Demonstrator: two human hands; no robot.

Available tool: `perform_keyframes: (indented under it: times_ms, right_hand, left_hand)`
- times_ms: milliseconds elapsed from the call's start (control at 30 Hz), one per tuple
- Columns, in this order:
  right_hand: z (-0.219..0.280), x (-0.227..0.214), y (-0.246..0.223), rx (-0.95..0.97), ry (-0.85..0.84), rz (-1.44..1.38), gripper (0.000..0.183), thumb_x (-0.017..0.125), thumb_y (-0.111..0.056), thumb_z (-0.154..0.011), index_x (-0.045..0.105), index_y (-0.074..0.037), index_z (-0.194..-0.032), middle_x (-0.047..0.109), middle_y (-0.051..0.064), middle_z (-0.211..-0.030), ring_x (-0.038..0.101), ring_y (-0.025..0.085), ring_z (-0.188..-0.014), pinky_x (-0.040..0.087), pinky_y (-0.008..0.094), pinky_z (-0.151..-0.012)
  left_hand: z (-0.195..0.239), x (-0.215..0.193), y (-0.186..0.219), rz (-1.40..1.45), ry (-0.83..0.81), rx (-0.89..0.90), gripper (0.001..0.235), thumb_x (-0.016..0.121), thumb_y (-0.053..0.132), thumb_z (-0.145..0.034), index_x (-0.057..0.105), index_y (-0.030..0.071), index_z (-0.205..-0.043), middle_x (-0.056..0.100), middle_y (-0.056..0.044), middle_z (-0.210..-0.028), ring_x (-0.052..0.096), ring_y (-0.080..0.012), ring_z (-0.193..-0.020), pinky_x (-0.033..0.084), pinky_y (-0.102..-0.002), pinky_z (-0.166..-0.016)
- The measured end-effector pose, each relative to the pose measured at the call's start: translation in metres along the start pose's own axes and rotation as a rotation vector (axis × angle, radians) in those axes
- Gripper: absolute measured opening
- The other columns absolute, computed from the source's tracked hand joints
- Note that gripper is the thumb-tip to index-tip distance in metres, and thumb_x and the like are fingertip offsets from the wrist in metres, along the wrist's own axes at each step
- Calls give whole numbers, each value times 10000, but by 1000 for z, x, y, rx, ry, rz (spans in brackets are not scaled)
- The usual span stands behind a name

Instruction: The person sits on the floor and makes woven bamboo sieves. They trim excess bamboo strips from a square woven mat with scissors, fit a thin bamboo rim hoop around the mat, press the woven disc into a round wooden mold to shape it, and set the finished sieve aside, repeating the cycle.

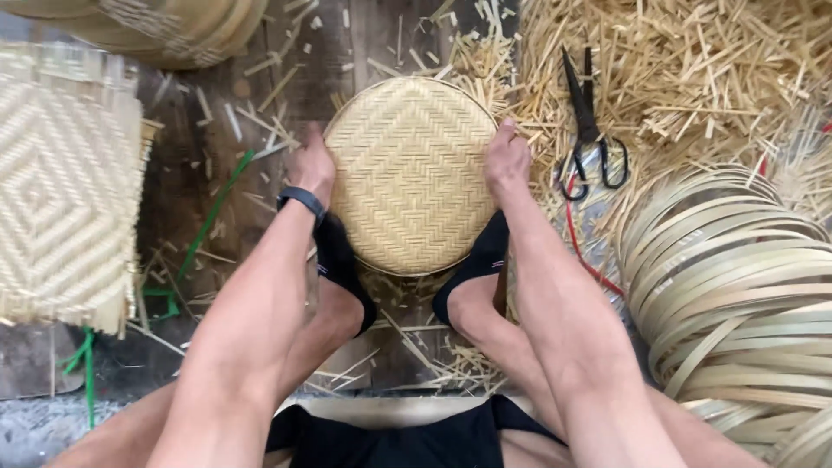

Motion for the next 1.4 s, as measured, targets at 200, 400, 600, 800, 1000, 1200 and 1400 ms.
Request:
perform_keyframes:
  times_ms: [200,400,600,800,1000,1200,1400]
  right_hand:
    - [30,-42,-34,156,-123,-100,899,301,-610,-1149,623,229,-1121,635,452,-1115,548,644,-1035,404,648,-897]
    - [127,-178,-174,-346,-121,-1087,644,332,-617,-1007,670,-75,-919,658,82,-869,608,223,-827,542,378,-802]
    - [98,-104,-75,-61,-346,-635,375,819,-285,-838,728,-50,-1115,745,32,-975,663,141,-866,550,307,-810]
    - [87,-64,-27,-204,-187,-253,459,862,-362,-805,796,-56,-1140,787,114,-954,684,175,-821,547,334,-790]
    - [67,-137,-87,-265,-114,95,203,759,-325,-934,809,-131,-967,777,75,-838,695,166,-748,573,324,-840]
    - [108,-244,-182,-846,-127,1024,343,604,-292,-1125,733,-75,-893,693,110,-852,609,169,-650,532,370,-652]
    - [19,-221,-45,-590,-179,863,340,635,-409,-1017,780,-109,-953,747,149,-855,710,296,-760,573,451,-742]
  left_hand:
    - [28,-19,31,201,-55,49,828,397,664,-990,515,-51,-1390,478,-252,-1490,443,-368,-1396,349,-426,-1145]
    - [134,-118,108,1173,-148,629,586,463,517,-1043,604,26,-1329,644,-217,-1396,610,-341,-1301,478,-466,-1124]
    - [67,-12,1,665,-484,76,308,776,238,-940,729,10,-1141,702,-50,-984,598,-174,-862,532,-326,-747]
    - [46,-11,-41,354,-311,92,388,776,236,-892,706,-33,-1162,752,-106,-964,690,-227,-820,572,-412,-728]
    - [53,-28,-52,-223,-30,105,643,868,472,-768,757,-44,-1134,751,-254,-1111,730,-359,-1045,551,-401,-957]
    - [70,-40,-42,-261,25,1,715,922,494,-719,716,-102,-1054,715,-295,-1100,697,-388,-1073,547,-433,-933]
    - [69,-44,-48,-264,123,-68,676,960,435,-671,731,-85,-1036,713,-278,-1089,694,-389,-1038,532,-423,-941]
Point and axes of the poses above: each hand's wrist, its own z-axis away from the middle knuckle, its own x-axis out of the palm, y = z × x, the point moved 8 cm from there along -z, towards the middle knuckle
